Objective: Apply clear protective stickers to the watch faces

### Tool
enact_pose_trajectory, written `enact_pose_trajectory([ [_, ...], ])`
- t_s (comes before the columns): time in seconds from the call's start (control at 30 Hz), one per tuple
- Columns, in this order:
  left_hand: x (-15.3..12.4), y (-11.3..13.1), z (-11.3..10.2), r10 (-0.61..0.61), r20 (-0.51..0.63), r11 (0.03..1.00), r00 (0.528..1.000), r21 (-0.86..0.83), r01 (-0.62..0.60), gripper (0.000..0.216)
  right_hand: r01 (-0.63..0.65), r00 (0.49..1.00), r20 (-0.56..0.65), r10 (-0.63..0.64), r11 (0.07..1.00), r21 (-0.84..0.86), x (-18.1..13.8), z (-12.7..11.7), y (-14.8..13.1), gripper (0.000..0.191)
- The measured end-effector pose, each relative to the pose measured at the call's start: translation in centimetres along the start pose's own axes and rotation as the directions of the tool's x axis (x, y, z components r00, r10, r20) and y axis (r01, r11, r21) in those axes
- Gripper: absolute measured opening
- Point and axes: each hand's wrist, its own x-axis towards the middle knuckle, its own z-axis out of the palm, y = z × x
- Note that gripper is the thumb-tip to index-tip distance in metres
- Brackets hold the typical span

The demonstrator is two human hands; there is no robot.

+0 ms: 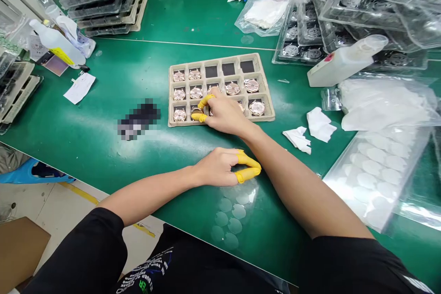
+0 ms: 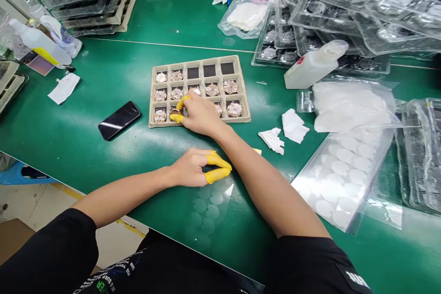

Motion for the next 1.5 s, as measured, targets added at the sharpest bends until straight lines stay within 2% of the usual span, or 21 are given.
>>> enact_pose_trajectory([
  [0.1, 0.0, 0.0, -0.1, -0.016, 0.0, 1.0, 1.0, -0.008, 0.016, 0.022, -0.019, 0.999, -0.025, 0.027, 0.96, 0.279, 0.8, 0.8, 1.0, 0.029],
  [0.17, 0.0, 0.0, -0.3, -0.014, -0.006, 1.0, 1.0, -0.026, 0.014, 0.021, -0.041, 0.986, -0.117, 0.122, 0.844, 0.534, 1.1, 0.9, 1.8, 0.034],
  [0.23, 0.1, 0.2, -0.5, -0.014, -0.025, 0.999, 1.0, -0.05, 0.013, 0.019, 0.013, 0.932, -0.267, 0.247, 0.711, 0.703, 0.6, 0.4, 2.7, 0.042],
  [0.27, 0.2, 0.2, -0.6, -0.022, -0.039, 0.997, 0.999, -0.068, 0.02, 0.018, 0.051, 0.893, -0.336, 0.299, 0.674, 0.737, -0.2, 0.0, 3.2, 0.046],
  [0.3, 0.3, 0.3, -0.6, -0.039, -0.055, 0.995, 0.998, -0.093, 0.034, 0.018, 0.08, 0.859, -0.383, 0.34, 0.65, 0.756, -1.5, -0.4, 3.6, 0.05],
  [0.37, 0.4, 0.5, -0.7, -0.102, -0.084, 0.981, 0.991, -0.174, 0.087, 0.021, 0.091, 0.822, -0.403, 0.403, 0.605, 0.791, -5.1, -1.1, 4.1, 0.057],
  [0.5, 0.5, 0.7, -0.9, -0.239, -0.064, 0.933, 0.969, -0.292, 0.211, 0.053, -0.038, 0.805, -0.22, 0.551, 0.418, 0.908, -13.8, -1.2, 3.2, 0.066],
  [0.57, 0.4, 0.7, -1.0, -0.259, -0.05, 0.929, 0.965, -0.286, 0.234, 0.069, -0.122, 0.776, -0.107, 0.621, 0.314, 0.941, -16.4, -1.0, 2.2, 0.07],
  [0.63, 0.3, 0.6, -1.0, -0.255, -0.047, 0.935, 0.966, -0.266, 0.234, 0.073, -0.19, 0.755, -0.008, 0.656, 0.23, 0.954, -17.3, -0.9, 1.3, 0.077],
  [0.73, 0.2, 0.3, -0.9, -0.258, -0.076, 0.941, 0.963, -0.246, 0.233, 0.067, -0.237, 0.762, 0.092, 0.642, 0.143, 0.961, -16.5, -1.1, 0.5, 0.083],
  [0.83, 0.2, 0.2, -0.9, -0.29, -0.127, 0.935, 0.949, -0.249, 0.252, 0.067, -0.235, 0.756, 0.116, 0.644, 0.101, 0.967, -15.6, -1.1, 0.2, 0.081],
  [1.0, 0.2, 0.4, -0.9, -0.29, -0.17, 0.94, 0.942, -0.238, 0.246, 0.068, -0.208, 0.713, 0.111, 0.692, 0.057, 0.976, -15.7, -0.5, -0.5, 0.075],
  [1.17, 0.3, 0.5, -1.0, -0.278, -0.203, 0.94, 0.939, -0.261, 0.222, 0.065, -0.205, 0.667, 0.099, 0.738, 0.054, 0.977, -16.0, 0.1, -0.9, 0.072],
  [1.37, 0.1, 0.7, -0.9, -0.276, -0.216, 0.951, 0.937, -0.2, 0.235, 0.055, -0.215, 0.665, 0.124, 0.737, 0.03, 0.976, -16.1, 0.0, -1.1, 0.072],
  [1.5, 0.3, 0.4, -1.0, -0.272, -0.171, 0.936, 0.947, -0.275, 0.219, 0.069, -0.198, 0.674, 0.152, 0.723, -0.021, 0.98, -16.0, -0.7, -1.0, 0.075],
])
